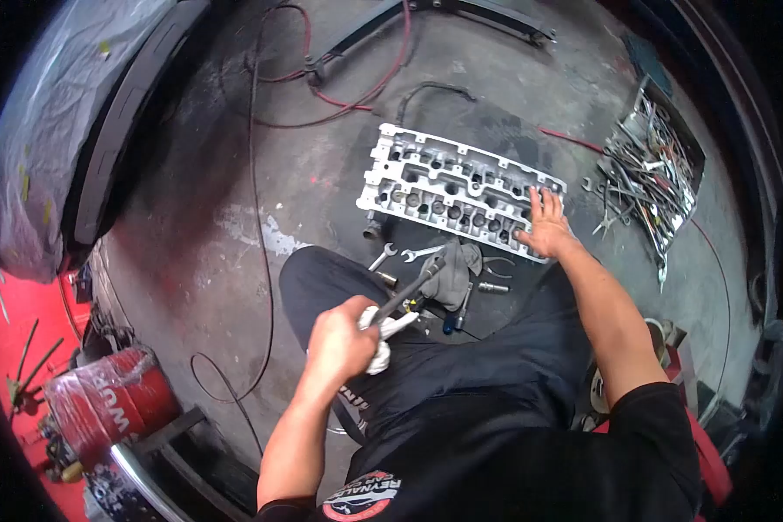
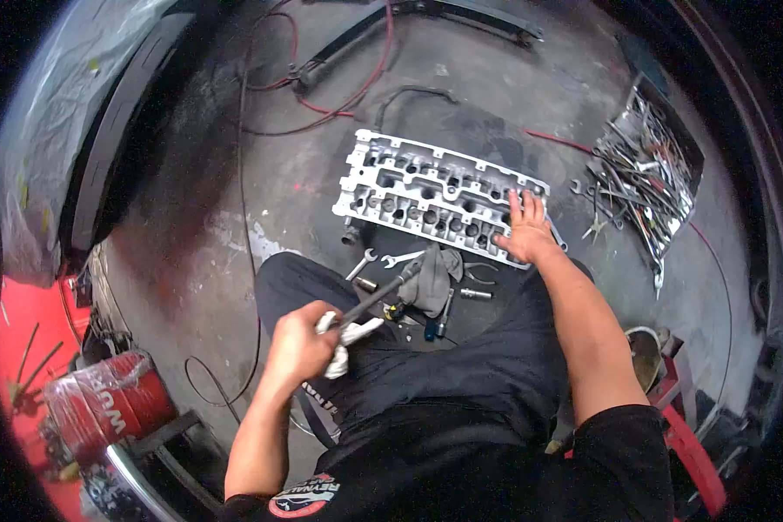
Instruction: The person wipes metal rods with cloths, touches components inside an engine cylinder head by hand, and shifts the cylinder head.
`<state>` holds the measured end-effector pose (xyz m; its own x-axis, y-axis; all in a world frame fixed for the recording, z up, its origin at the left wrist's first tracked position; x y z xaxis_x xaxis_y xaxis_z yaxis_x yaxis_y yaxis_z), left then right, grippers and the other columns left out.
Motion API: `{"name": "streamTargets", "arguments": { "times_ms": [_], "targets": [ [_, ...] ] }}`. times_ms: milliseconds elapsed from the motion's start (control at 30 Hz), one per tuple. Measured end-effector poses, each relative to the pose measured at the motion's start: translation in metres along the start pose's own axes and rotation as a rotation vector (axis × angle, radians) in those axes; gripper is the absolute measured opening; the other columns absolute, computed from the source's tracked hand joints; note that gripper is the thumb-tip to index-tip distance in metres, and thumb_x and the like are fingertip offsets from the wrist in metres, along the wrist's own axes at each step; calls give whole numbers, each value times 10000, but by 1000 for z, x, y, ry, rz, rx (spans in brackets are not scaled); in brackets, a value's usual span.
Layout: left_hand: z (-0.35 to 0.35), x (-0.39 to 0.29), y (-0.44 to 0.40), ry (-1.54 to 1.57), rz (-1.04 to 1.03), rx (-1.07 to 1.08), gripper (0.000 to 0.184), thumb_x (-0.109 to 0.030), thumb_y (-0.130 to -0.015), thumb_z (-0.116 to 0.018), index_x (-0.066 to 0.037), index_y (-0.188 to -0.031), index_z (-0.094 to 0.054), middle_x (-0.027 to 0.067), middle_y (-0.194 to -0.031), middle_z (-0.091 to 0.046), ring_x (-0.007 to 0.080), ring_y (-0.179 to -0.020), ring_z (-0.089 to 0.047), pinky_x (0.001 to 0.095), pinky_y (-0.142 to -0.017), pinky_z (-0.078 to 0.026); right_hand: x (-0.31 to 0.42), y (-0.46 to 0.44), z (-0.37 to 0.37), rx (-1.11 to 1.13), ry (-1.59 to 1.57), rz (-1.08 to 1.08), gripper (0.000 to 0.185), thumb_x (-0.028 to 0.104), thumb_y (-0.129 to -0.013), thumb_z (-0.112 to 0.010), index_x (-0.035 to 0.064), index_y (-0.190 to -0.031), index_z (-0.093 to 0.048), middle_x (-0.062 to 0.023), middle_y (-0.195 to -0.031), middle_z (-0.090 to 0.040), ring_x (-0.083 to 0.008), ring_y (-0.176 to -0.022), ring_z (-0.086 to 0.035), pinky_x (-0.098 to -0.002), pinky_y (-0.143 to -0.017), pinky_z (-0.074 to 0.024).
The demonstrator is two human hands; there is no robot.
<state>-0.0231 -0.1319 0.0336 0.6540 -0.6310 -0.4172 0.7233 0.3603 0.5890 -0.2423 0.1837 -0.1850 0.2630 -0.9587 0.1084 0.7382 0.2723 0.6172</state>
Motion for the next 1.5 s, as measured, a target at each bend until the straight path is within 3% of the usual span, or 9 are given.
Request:
{"name": "streamTargets", "arguments": {
  "times_ms": [133,267,367,500,533,1500],
  "targets": [
    [41,34,12,198,58,-175,254,-74,-781,-640,0,-1019,-689,135,-825,-697,185,-785,-659,337,-736,-516,6,0,6,47,35,-34,1113,528,-834,-669,164,-1565,86,-178,-1626,9,-403,-1495,-17,-618,-1138,-247],
    [31,45,3,247,59,-343,252,-83,-783,-645,-11,-1019,-694,126,-815,-697,180,-758,-654,334,-718,-515,9,-1,0,69,67,-80,1102,510,-856,-653,153,-1559,116,-169,-1630,38,-397,-1498,-2,-615,-1139,-246],
    [15,41,-9,317,81,-340,248,-90,-787,-650,-18,-1018,-701,117,-808,-697,174,-752,-654,333,-716,-516,12,2,6,87,87,-110,1084,497,-875,-633,143,-1555,133,-161,-1632,57,-392,-1500,3,-613,-1139,-247],
    [8,15,-10,249,89,-348,250,-111,-793,-635,-41,-1022,-708,163,-865,-714,252,-816,-699,364,-758,-526,10,2,3,77,36,-91,1086,487,-870,-640,148,-1557,129,-163,-1633,56,-382,-1503,14,-616,-1142,-237],
    [9,6,-10,226,65,-347,244,-113,-800,-650,-54,-1032,-695,218,-879,-702,366,-871,-697,419,-792,-535,9,1,3,68,27,-90,1082,486,-870,-640,151,-1558,124,-164,-1633,54,-384,-1503,13,-618,-1144,-230],
    [35,-68,-77,-219,26,-233,255,-113,-751,-637,-9,-979,-685,259,-903,-684,419,-914,-666,471,-808,-513,2,6,9,29,-53,-38,1038,469,-857,-663,186,-1577,30,-167,-1630,12,-388,-1497,-39,-636,-1114,-275]
  ]
}}
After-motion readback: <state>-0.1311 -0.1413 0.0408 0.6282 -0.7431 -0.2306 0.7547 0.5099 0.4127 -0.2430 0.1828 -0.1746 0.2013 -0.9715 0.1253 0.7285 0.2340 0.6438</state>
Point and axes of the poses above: each hand's wrist, its own y-axis away from the middle knuckle, its own z-axis out of the back of the hand, x = y × z, the point moved 5 cm from there along -y, towards the middle knuckle
